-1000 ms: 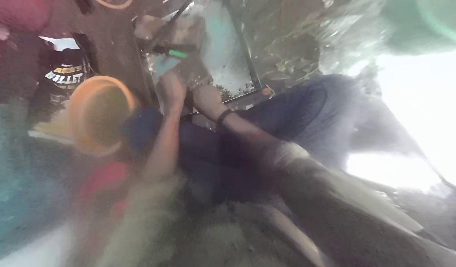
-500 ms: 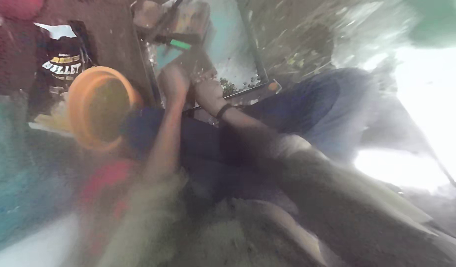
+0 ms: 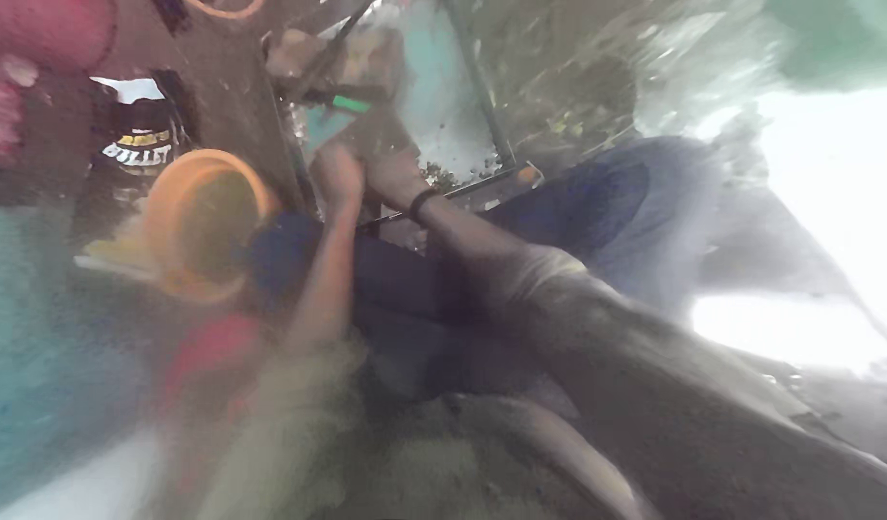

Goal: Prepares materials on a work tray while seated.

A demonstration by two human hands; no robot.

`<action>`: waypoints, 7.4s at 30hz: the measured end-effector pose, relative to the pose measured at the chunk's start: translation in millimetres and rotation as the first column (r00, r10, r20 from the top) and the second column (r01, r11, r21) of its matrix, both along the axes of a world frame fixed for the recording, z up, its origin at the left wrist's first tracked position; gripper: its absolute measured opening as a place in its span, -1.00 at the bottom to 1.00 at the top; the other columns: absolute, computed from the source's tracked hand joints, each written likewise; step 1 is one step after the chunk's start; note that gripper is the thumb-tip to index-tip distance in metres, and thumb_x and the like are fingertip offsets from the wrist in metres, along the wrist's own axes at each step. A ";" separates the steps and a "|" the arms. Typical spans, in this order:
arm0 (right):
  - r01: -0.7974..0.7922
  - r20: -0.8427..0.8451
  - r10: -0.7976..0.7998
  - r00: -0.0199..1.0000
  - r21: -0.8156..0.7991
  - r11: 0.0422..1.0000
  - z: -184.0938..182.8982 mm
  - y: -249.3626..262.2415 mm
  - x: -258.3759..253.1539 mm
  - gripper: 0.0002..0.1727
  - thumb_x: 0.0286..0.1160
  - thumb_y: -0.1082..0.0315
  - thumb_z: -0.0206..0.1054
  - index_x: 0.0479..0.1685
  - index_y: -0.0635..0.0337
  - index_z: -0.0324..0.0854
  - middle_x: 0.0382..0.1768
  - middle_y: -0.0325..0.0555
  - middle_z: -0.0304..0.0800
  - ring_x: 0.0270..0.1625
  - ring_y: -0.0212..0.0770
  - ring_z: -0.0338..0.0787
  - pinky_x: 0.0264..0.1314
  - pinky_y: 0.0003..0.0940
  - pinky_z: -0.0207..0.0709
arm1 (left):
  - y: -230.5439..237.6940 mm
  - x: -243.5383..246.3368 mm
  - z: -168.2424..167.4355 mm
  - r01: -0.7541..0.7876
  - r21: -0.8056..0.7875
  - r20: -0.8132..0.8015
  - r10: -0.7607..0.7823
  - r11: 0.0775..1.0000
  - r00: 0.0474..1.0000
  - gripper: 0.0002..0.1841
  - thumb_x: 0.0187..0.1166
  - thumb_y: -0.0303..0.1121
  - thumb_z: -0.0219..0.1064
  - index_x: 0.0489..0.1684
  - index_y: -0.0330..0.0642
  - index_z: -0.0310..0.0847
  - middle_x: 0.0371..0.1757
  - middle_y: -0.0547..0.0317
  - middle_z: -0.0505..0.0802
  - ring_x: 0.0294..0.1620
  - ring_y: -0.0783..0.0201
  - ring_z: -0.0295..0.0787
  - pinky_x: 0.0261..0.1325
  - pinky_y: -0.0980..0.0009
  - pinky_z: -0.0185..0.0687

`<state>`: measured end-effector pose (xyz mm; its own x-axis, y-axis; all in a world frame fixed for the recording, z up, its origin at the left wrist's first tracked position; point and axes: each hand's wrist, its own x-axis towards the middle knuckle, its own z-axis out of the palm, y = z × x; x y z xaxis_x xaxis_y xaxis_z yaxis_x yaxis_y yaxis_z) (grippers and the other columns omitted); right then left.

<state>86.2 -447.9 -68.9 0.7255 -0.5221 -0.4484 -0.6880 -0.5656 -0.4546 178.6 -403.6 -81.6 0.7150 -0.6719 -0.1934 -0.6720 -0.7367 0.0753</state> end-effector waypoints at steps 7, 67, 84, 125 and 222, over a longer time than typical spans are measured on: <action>0.048 0.004 -0.048 0.999 -0.022 0.999 -18.1 0.8 -0.8 -0.61 0.51 0.15 0.41 0.16 0.24 0.73 0.14 0.32 0.81 0.21 0.39 0.79 0.03 0.48 0.64 | 2.7 2.7 -5.5 0.007 -0.049 -0.016 -0.008 0.999 1.000 -0.76 0.47 -0.33 0.38 0.00 -0.09 0.87 0.19 -0.14 0.88 0.33 -0.17 0.79 0.39 -0.29 0.62; 0.127 -0.075 -0.127 0.989 0.005 0.992 -16.4 19.7 -23.9 -0.72 0.62 0.27 0.27 0.01 0.30 0.75 0.07 0.32 0.83 0.13 0.37 0.84 -0.07 0.41 0.67 | -7.1 -4.4 0.1 0.042 -0.158 0.047 -0.035 0.986 0.998 -0.82 0.46 -0.39 0.37 -0.05 -0.12 0.75 -0.03 -0.10 0.92 0.15 -0.18 0.86 0.24 -0.30 0.63; 0.109 0.015 -0.109 0.994 0.031 0.994 -0.7 -5.4 -2.9 -0.68 0.67 0.20 0.23 0.06 0.19 0.81 0.19 0.22 0.84 0.30 0.30 0.79 0.17 0.44 0.62 | -1.7 5.0 -17.3 0.001 -0.071 0.059 0.004 0.997 0.998 -0.74 0.59 -0.23 0.36 0.05 -0.12 0.87 0.14 -0.14 0.91 0.27 -0.20 0.82 0.31 -0.30 0.65; 0.167 -0.062 -0.166 0.984 0.009 0.986 -19.4 24.7 -30.9 -0.71 0.68 0.28 0.19 0.03 0.29 0.75 0.07 0.30 0.83 0.17 0.33 0.83 -0.01 0.36 0.68 | -7.9 -11.0 -1.3 0.028 -0.010 0.073 -0.027 1.000 0.997 -0.77 0.47 -0.23 0.38 -0.04 0.02 0.90 0.15 -0.08 0.91 0.32 -0.15 0.80 0.39 -0.30 0.59; 0.042 0.007 -0.042 0.999 0.042 0.998 -6.6 -10.1 8.4 -0.59 0.74 0.12 0.17 0.29 0.16 0.73 0.28 0.26 0.79 0.35 0.34 0.75 0.27 0.51 0.53 | -6.1 6.7 -8.7 -0.062 -0.085 0.013 0.063 0.994 0.998 -0.75 0.50 -0.30 0.42 0.07 -0.04 0.88 0.25 -0.17 0.86 0.35 -0.19 0.78 0.36 -0.28 0.64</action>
<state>94.6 -458.0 -75.5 0.7070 -0.5331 -0.4647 -0.7070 -0.5168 -0.4828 185.3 -409.7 -90.2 0.7585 -0.6393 -0.1263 -0.6265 -0.7687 0.1288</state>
